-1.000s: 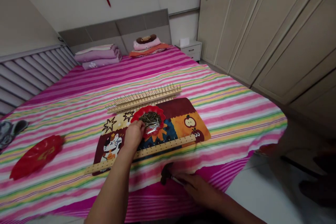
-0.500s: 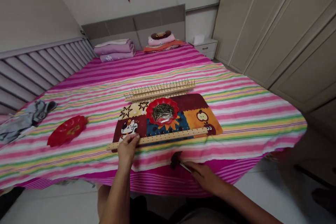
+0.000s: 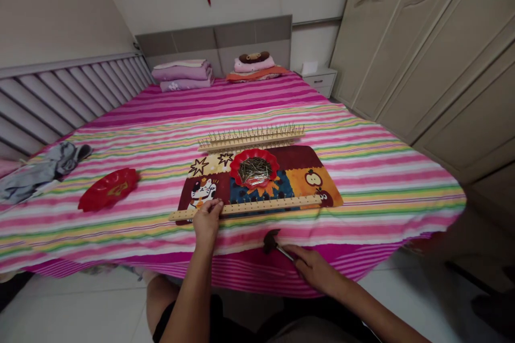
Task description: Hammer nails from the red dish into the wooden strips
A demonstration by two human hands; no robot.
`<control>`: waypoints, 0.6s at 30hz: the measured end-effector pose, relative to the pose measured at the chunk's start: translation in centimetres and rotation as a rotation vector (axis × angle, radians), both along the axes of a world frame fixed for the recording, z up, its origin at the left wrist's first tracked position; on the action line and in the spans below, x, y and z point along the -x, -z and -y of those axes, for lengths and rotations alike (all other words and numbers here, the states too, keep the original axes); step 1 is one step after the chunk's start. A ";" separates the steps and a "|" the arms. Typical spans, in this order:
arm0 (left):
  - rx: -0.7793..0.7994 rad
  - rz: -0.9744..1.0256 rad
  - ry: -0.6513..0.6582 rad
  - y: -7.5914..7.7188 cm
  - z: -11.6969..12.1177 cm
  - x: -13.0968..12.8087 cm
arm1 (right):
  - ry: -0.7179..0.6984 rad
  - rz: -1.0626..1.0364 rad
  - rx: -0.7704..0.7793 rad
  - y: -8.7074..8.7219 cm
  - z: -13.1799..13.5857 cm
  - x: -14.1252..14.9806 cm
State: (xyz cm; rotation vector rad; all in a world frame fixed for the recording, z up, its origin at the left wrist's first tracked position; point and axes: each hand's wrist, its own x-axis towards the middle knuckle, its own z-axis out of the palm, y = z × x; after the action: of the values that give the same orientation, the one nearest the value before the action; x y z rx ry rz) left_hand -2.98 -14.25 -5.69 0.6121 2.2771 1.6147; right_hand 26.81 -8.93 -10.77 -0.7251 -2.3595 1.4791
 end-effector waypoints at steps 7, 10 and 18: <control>0.098 -0.167 0.056 0.8 0.2 -0.1 | 0.003 -0.001 0.017 -1.0 0.5 0.0; 0.126 -0.282 0.079 1.2 0.4 -0.3 | 0.005 -0.016 0.019 -3.0 1.0 0.8; 0.154 -0.358 0.089 1.6 0.4 -0.7 | 0.056 -0.108 -0.174 -10.9 -0.5 7.7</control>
State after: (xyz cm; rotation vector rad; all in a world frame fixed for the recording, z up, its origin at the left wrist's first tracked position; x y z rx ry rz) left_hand -2.26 -14.69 -7.28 1.0150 2.5490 1.3615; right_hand 19.12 -8.48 0.14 -0.6461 -2.3300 1.2397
